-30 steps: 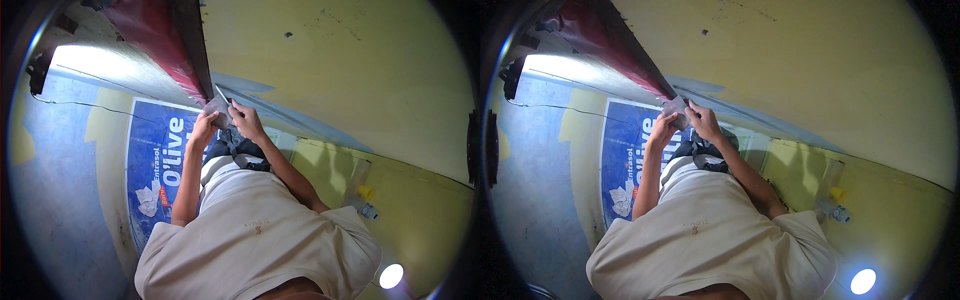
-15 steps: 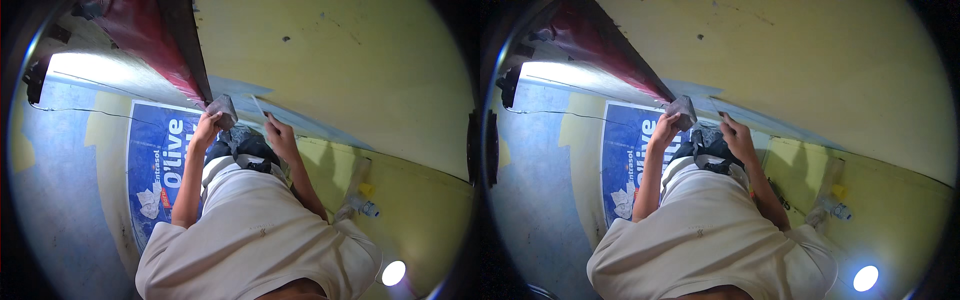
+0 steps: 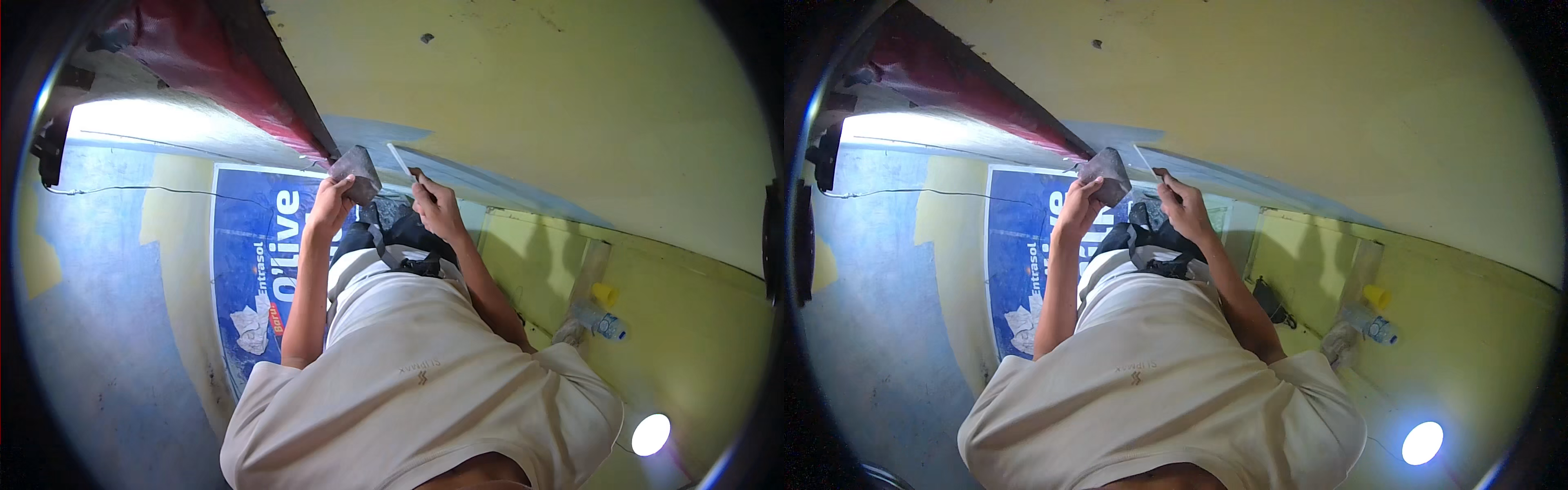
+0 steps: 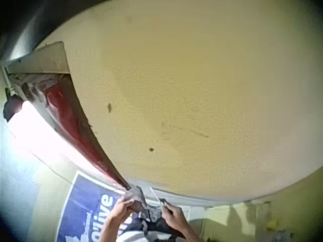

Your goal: The person patches a damaged area on a wall by applying joint compound with a putty knife.

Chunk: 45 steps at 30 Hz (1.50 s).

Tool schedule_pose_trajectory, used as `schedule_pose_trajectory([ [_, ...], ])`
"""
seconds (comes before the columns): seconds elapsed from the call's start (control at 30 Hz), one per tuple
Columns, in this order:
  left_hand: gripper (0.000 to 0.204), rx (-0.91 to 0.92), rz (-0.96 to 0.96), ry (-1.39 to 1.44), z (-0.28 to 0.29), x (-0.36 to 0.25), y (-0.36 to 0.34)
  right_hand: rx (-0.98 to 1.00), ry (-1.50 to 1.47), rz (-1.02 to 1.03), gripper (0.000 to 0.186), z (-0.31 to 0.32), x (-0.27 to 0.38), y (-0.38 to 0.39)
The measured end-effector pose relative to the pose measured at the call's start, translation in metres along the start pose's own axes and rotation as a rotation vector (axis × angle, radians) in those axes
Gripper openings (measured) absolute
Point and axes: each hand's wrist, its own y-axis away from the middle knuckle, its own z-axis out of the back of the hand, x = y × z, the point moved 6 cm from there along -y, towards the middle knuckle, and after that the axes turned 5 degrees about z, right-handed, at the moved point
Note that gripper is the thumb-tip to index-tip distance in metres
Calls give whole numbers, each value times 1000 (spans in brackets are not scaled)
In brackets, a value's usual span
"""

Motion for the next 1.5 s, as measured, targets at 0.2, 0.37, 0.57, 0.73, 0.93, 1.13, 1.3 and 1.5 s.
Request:
schedule_pose_trajectory([
  [0.2, 34, -65, 25, 1, -3, 1, 5, -26, -194, 21, 36, -3, 9, 0],
  [0.37, 27, -84, -7, 22, -4, -1, 8, -93, -260, 46, 28, 7, -5, 9],
  [0.57, 35, -39, 17, 45, 4, 5, 5, -25, -208, 64, 27, -8, -5, -2],
  [0.73, 35, -56, 19, 27, -7, 1, 8, 4, -243, 33, 31, -18, 14, -12],
  [0.93, 35, -62, 13, -1, -3, 2, 4, -63, -217, 1, 32, 2, -6, -3],
  [1.13, 35, -42, 33, 14, -5, 2, 3, -54, -211, 12, 34, 2, -18, -5],
  [1.3, 34, -26, 31, 34, -7, 1, 1, 22, -149, 61, 33, -22, 10, -24],
  [1.5, 27, -69, -9, 51, -14, 0, 8, -25, -192, 29, 35, -13, -7, -11],
])
